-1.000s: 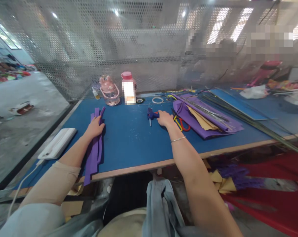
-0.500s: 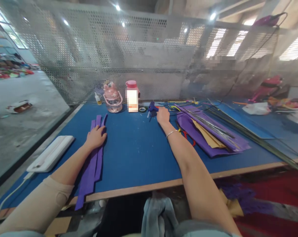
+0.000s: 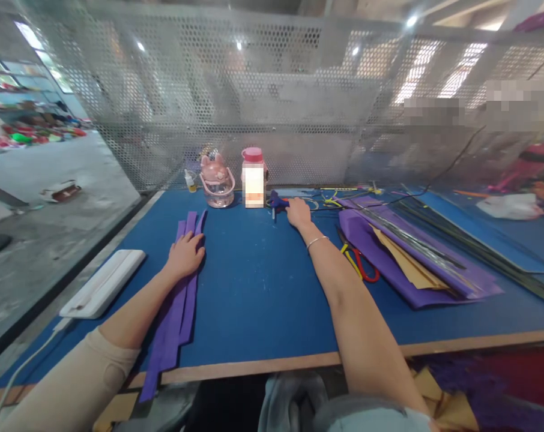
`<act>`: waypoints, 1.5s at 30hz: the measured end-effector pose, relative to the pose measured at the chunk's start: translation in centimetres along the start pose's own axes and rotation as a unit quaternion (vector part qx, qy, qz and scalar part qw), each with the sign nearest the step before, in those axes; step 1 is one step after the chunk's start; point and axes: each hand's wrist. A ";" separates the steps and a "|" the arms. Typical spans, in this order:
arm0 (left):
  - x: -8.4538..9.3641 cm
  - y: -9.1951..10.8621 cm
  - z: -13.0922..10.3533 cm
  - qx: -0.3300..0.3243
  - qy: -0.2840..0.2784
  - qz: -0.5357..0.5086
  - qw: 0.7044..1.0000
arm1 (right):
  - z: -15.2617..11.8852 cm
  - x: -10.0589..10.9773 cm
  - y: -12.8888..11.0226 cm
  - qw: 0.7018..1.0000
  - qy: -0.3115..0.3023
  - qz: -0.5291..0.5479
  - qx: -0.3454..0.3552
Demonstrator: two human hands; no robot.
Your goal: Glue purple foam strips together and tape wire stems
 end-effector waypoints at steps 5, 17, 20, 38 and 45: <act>-0.1 -0.1 0.0 0.001 -0.001 0.007 1.000 | 0.4 0.2 -1.3 1.000 -0.011 -0.011 0.004; 0.6 0.2 -0.5 0.008 -0.004 -0.015 1.000 | -15.4 8.4 3.3 0.987 -0.133 -0.084 -0.045; 0.9 0.7 -0.9 0.009 0.011 -0.021 1.000 | -17.7 10.1 4.7 0.985 -0.139 -0.083 -0.056; -0.1 0.8 -1.0 -0.009 0.007 0.003 1.000 | 1.5 1.6 0.6 0.998 -0.060 -0.031 -0.007; 0.0 0.8 -1.0 -0.010 0.005 0.002 1.000 | -2.3 4.1 5.3 0.996 -0.044 -0.044 -0.068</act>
Point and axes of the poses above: each hand's wrist, its own z-axis towards the middle knuckle, its own x-axis out of the back of the hand, y = z × x, and after that the axes turned 7 degrees about x, right-handed
